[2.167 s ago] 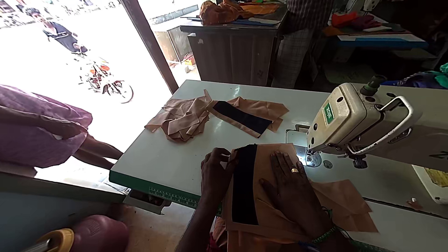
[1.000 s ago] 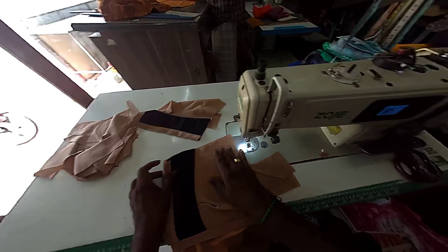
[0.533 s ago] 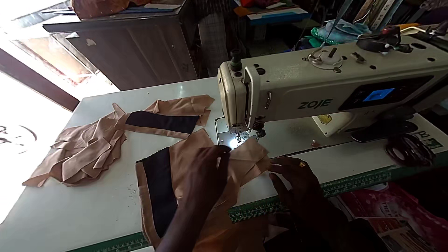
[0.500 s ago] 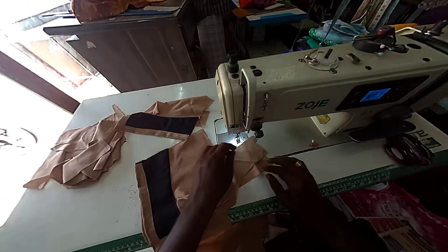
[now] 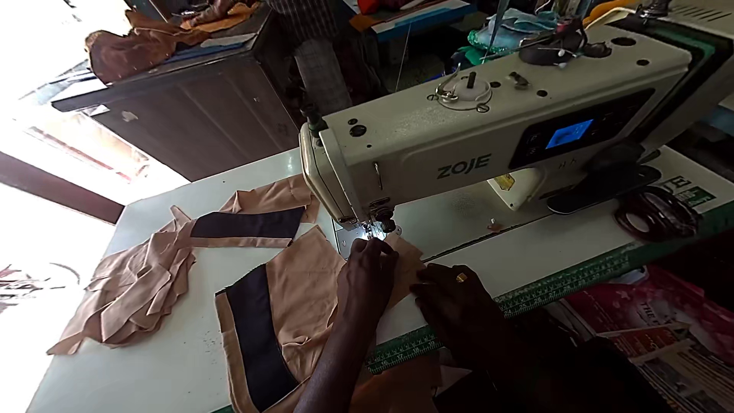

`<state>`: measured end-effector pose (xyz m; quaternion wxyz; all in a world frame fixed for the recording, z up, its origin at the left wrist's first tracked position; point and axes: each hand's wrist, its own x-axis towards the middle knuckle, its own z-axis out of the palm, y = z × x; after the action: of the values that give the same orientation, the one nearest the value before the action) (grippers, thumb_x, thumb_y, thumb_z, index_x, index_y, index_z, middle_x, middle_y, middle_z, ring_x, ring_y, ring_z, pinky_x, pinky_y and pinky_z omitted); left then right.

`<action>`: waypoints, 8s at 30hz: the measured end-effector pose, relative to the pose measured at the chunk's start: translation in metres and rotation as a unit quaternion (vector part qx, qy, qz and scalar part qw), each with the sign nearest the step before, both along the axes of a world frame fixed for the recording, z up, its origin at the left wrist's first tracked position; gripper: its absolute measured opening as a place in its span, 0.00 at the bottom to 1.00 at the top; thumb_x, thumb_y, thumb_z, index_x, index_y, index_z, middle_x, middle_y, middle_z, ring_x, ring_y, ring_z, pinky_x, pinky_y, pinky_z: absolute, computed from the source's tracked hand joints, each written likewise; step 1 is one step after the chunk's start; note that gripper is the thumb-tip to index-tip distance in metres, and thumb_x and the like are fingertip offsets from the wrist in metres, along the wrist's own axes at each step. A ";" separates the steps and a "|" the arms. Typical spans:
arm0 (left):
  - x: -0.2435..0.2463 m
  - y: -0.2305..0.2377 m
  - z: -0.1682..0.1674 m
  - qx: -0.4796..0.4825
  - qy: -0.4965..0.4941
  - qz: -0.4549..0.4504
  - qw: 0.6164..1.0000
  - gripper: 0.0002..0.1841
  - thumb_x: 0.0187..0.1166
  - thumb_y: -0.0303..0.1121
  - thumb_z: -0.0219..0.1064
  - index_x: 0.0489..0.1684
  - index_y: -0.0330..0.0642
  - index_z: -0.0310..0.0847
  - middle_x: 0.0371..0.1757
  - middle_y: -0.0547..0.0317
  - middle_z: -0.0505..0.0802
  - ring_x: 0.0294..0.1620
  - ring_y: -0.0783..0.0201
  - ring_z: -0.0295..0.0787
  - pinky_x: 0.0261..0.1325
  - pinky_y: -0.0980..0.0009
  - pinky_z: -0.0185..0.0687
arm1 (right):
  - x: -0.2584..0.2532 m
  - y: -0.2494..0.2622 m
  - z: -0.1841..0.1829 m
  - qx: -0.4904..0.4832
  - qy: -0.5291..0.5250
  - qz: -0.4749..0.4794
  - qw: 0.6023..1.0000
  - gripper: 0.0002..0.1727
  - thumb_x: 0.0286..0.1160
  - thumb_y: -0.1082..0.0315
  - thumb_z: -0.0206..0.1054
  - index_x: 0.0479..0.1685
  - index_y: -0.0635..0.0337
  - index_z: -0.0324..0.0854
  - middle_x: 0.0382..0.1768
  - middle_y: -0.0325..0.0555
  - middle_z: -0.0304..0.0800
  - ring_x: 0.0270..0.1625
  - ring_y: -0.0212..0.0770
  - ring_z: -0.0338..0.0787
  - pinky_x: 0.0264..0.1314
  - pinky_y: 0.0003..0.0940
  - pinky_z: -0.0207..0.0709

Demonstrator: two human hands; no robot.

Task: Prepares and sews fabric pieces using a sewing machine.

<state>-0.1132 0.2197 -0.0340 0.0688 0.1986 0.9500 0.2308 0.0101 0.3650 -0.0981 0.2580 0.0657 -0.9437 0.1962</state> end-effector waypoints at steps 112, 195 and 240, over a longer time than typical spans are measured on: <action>-0.003 -0.080 -0.034 -0.002 0.184 -0.231 0.955 0.20 0.90 0.40 0.50 0.71 0.52 0.85 0.76 0.61 0.86 0.85 0.59 0.74 0.85 0.51 0.70 | -0.104 0.022 0.025 0.123 -0.004 0.219 0.968 0.18 0.80 0.59 0.57 0.57 0.45 0.92 0.33 0.38 0.84 0.36 0.40 0.86 0.37 0.34 0.79; -0.052 -0.072 -0.034 0.111 0.140 -0.262 0.948 0.13 0.85 0.41 0.61 0.43 0.47 0.91 0.64 0.61 0.92 0.79 0.62 0.80 0.86 0.53 0.68 | -0.092 0.018 0.019 0.043 -0.006 0.117 0.992 0.18 0.70 0.65 0.58 0.48 0.47 0.95 0.45 0.39 0.91 0.47 0.41 0.89 0.46 0.37 0.81; -0.045 -0.072 -0.041 0.067 0.244 -0.302 0.919 0.16 0.85 0.39 0.56 0.53 0.54 0.94 0.67 0.58 0.92 0.80 0.54 0.80 0.84 0.54 0.70 | -0.090 0.021 0.019 0.034 0.006 0.156 0.987 0.16 0.72 0.63 0.57 0.41 0.45 0.94 0.36 0.35 0.87 0.40 0.35 0.86 0.39 0.32 0.78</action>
<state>-0.1583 0.1476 -0.0745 -0.1118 0.5305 0.8145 0.2063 -0.0798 0.3864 -0.0786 0.2278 0.2223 -0.9263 0.2014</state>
